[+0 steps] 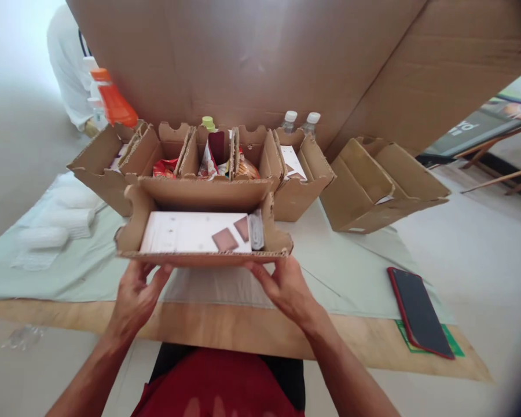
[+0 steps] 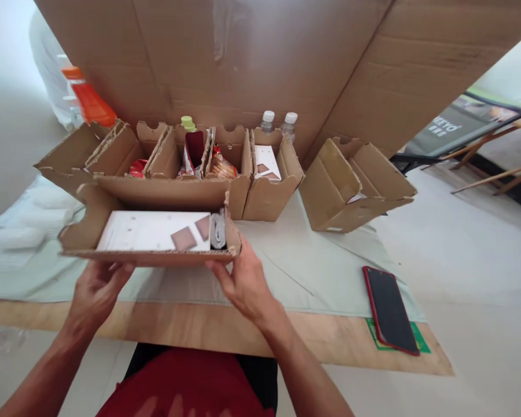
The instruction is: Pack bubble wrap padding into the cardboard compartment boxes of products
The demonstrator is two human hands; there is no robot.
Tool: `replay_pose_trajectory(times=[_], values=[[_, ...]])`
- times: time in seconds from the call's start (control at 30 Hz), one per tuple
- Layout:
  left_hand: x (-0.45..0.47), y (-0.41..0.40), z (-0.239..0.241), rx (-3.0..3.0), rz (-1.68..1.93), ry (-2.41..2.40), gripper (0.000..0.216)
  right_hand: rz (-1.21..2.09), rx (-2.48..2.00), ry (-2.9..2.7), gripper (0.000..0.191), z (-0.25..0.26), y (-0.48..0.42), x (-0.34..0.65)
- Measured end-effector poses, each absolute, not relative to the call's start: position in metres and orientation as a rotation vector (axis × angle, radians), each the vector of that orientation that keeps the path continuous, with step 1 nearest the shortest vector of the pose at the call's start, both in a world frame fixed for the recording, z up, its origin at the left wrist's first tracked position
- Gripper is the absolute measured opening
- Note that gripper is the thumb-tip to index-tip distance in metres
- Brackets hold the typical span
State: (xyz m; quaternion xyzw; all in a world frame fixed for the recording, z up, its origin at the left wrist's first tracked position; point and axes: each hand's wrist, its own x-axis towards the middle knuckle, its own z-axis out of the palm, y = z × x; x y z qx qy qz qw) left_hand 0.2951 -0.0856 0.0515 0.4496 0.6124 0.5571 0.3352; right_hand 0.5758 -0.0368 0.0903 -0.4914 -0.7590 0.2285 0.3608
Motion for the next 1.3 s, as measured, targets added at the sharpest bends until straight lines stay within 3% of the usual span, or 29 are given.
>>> replay_pose_trajectory(times=[0.2,0.53,0.77,1.03,1.3], values=[[0.366,-0.055,0.049,1.283,1.329,1.327,0.048,0.387,-1.508,-1.818,0.034,0.088,-0.058,0.647],[0.492,0.025,0.036,1.643,0.9,0.846,0.063,0.058,-1.886,-1.21,0.059,0.038,-0.138,0.718],[0.561,0.04,0.016,1.644,1.131,1.134,0.066,0.23,-1.769,-1.03,0.054,-0.005,-0.155,0.706],[0.58,0.0,-0.009,1.722,0.861,1.008,0.072,0.117,-1.713,-1.184,0.069,-0.041,-0.149,0.712],[0.574,0.009,-0.01,1.766,0.81,0.904,0.074,0.147,-1.68,-1.25,0.069,-0.043,-0.131,0.695]])
